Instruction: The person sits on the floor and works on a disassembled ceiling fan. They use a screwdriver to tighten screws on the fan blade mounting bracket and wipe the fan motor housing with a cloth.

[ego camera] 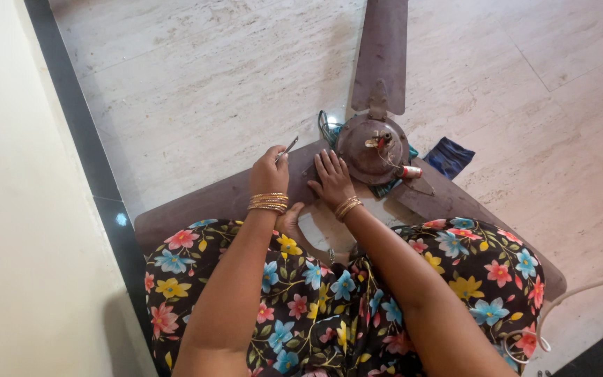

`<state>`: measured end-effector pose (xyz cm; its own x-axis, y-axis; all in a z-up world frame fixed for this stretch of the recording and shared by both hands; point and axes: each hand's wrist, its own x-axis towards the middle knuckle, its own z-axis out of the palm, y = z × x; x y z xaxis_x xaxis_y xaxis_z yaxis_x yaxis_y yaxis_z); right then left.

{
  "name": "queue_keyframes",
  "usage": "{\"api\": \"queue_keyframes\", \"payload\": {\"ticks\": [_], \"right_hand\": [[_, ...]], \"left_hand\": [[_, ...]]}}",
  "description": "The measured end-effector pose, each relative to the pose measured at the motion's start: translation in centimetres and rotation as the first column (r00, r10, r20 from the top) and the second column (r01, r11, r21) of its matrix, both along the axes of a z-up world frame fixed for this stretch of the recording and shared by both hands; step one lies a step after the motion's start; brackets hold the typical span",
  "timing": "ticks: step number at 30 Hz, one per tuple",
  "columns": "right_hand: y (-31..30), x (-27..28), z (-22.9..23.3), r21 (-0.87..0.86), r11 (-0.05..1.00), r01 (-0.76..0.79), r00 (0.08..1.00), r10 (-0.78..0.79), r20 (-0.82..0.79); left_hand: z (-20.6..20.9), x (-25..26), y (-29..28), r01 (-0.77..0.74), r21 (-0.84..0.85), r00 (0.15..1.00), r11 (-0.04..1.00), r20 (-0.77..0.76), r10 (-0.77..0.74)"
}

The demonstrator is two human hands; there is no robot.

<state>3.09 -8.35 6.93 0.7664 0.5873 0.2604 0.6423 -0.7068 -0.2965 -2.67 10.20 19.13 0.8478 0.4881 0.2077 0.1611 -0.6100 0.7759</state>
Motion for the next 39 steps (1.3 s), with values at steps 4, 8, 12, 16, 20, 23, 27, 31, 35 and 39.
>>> {"api": "queue_keyframes", "payload": {"ticks": [4, 8, 12, 16, 20, 23, 27, 31, 35, 39], "right_hand": [[-1.6, -3.1, 1.9, 0.065, 0.996, -0.053, 0.995, 0.059, -0.082], [-2.6, -4.9, 4.3, 0.260, 0.965, 0.039, 0.987, 0.003, -0.159], [-2.7, -4.9, 4.9, 0.598, 0.500, 0.626, 0.594, 0.191, -0.781], [-4.2, -3.0, 4.1, 0.435, 0.170, 0.884, 0.279, 0.555, -0.784], [-6.3, -0.7, 3.0, 0.512, 0.156, 0.845, 0.320, 0.620, -0.717], [-8.6, 0.9, 2.9, 0.548, 0.441, 0.711, 0.326, 0.483, -0.813], [-11.9, 2.1, 4.4, 0.409, 0.801, 0.437, 0.728, -0.049, -0.684], [-12.5, 1.5, 6.1, 0.343, 0.930, 0.135, 0.977, -0.068, -0.200], [-10.2, 0.5, 6.3, 0.108, 0.966, 0.235, 0.943, -0.199, -0.267], [-9.4, 0.4, 5.5, 0.048, 0.985, 0.163, 0.979, -0.156, -0.132]], "left_hand": [[-0.4, 0.1, -0.5, 0.032, -0.019, 0.996, 0.999, -0.079, -0.033], [-0.4, -0.3, -1.5, 0.120, 0.001, 0.974, 0.993, -0.196, -0.118], [-1.1, -1.5, -3.8, 0.274, 0.060, 0.956, 0.960, -0.129, -0.265], [-1.8, -3.1, -7.5, 0.530, 0.131, 0.824, 0.838, -0.313, -0.472], [-1.4, -3.7, -9.1, 0.679, 0.168, 0.711, 0.715, -0.392, -0.583], [-1.0, -3.6, -8.2, 0.723, 0.104, 0.642, 0.683, -0.465, -0.610], [-1.8, -2.4, -6.5, 0.637, 0.189, 0.686, 0.747, -0.581, -0.438], [-4.8, -1.7, -5.4, 0.561, 0.226, 0.656, 0.796, -0.708, -0.261], [-8.4, -1.6, -5.4, 0.571, 0.269, 0.630, 0.776, -0.749, -0.204], [-10.7, -1.4, -5.7, 0.604, 0.303, 0.591, 0.737, -0.791, -0.159]]}}
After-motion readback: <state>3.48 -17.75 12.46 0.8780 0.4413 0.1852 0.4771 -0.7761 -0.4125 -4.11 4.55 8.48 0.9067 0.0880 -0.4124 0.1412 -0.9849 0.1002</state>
